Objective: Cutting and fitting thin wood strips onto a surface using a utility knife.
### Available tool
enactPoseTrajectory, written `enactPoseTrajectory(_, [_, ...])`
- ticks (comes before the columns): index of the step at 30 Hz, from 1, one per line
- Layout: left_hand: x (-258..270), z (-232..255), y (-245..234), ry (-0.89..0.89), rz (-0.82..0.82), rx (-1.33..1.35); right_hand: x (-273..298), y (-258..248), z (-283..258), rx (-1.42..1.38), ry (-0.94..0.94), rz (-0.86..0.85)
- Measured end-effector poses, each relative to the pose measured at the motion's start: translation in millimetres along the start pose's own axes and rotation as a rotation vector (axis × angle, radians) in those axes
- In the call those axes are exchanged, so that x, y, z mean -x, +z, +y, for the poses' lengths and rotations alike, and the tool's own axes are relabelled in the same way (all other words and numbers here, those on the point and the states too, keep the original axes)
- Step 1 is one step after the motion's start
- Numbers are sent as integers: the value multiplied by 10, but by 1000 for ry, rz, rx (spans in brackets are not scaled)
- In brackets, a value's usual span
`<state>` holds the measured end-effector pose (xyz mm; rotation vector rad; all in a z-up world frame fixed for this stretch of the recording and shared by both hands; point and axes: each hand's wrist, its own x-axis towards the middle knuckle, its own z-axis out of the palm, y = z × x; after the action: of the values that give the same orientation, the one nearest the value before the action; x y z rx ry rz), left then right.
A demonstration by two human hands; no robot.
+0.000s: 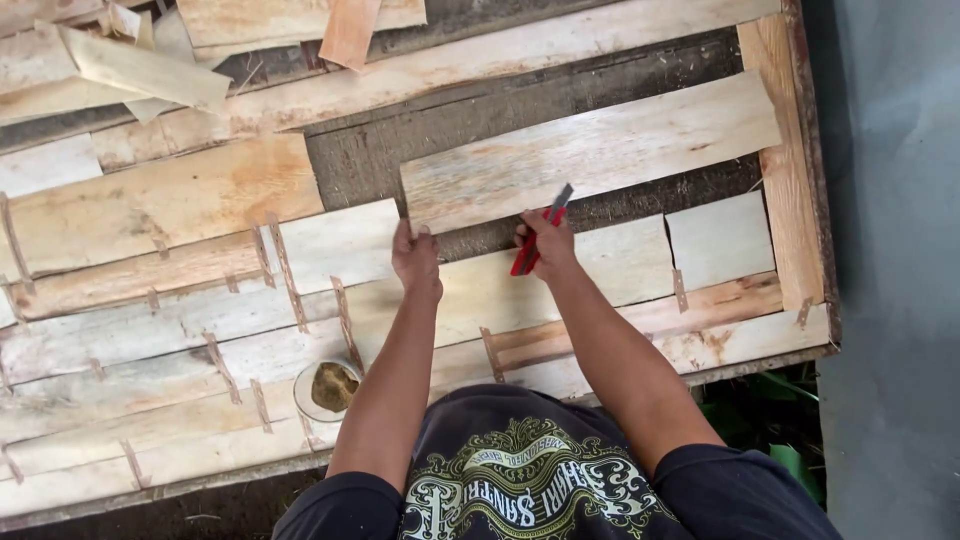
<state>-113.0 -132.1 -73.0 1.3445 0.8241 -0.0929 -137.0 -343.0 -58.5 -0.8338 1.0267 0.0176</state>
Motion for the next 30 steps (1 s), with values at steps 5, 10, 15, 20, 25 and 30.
enactPoseTrajectory(5, [180, -113, -64, 146, 149, -557, 141, -224, 68, 63, -41, 37])
enactPoseTrajectory(10, [442, 25, 186, 206, 132, -731, 20, -389, -234, 86, -111, 128])
enactPoseTrajectory(15, [526, 22, 421, 98, 117, -1020, 21, -476, -449, 125, -98, 149])
enactPoseTrajectory(20, [991, 478, 673, 296, -150, -1207, -49, -489, -471, 145, -87, 158])
enactPoseTrajectory(25, [813, 315, 805, 497, -558, -1518, -34, -465, -557, 194, -74, 180])
enactPoseTrajectory(30, [600, 215, 838, 550, -645, -1797, -229, -578, -567, 410, -158, 226])
